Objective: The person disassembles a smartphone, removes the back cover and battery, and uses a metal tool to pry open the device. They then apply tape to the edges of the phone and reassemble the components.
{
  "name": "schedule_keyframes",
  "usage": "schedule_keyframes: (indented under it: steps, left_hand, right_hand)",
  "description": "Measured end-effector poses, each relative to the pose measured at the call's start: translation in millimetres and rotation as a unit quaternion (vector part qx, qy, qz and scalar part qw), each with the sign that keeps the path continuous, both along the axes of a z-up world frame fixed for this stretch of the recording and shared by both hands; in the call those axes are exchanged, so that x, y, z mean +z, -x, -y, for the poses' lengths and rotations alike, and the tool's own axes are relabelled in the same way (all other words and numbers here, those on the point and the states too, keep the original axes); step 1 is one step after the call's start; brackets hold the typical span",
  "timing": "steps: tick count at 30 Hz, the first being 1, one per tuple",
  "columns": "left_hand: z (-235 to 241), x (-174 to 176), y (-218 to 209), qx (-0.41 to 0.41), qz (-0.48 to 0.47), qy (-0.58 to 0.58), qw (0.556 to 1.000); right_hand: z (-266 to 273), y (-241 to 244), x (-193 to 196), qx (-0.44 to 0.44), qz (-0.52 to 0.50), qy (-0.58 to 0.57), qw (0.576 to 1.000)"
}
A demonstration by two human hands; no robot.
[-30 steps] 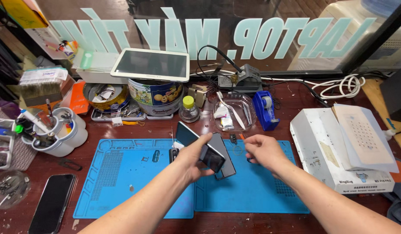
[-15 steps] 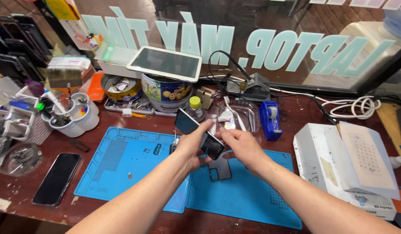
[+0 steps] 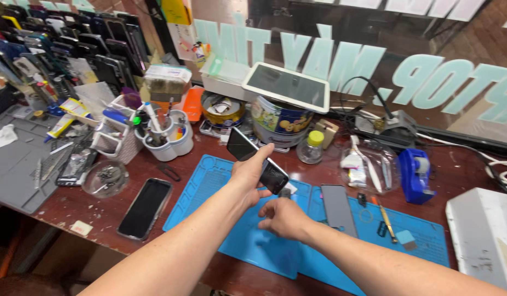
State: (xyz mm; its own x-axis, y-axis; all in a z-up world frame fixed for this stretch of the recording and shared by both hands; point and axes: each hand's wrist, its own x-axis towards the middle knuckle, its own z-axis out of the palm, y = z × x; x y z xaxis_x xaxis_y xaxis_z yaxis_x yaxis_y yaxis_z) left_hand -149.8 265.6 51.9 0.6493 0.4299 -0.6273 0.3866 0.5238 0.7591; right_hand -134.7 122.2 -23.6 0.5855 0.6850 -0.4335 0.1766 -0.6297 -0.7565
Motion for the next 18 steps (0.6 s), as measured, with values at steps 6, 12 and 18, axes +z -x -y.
schedule_keyframes:
  steps: [6, 12, 18]
  left_hand:
    - [-88, -10, 23, -0.049, 0.014, 0.024, 0.998]
    - [-157, -20, 38, -0.069, 0.038, 0.056, 0.995]
    - [-172, -22, 34, -0.076, 0.036, 0.085, 0.993]
  right_hand:
    - [-85, 46, -42, 0.019, 0.174, 0.021, 0.984]
    - [-119, 65, -54, -0.056, 0.221, 0.058, 0.972]
    - [-122, 69, -52, -0.046, 0.250, 0.079, 0.964]
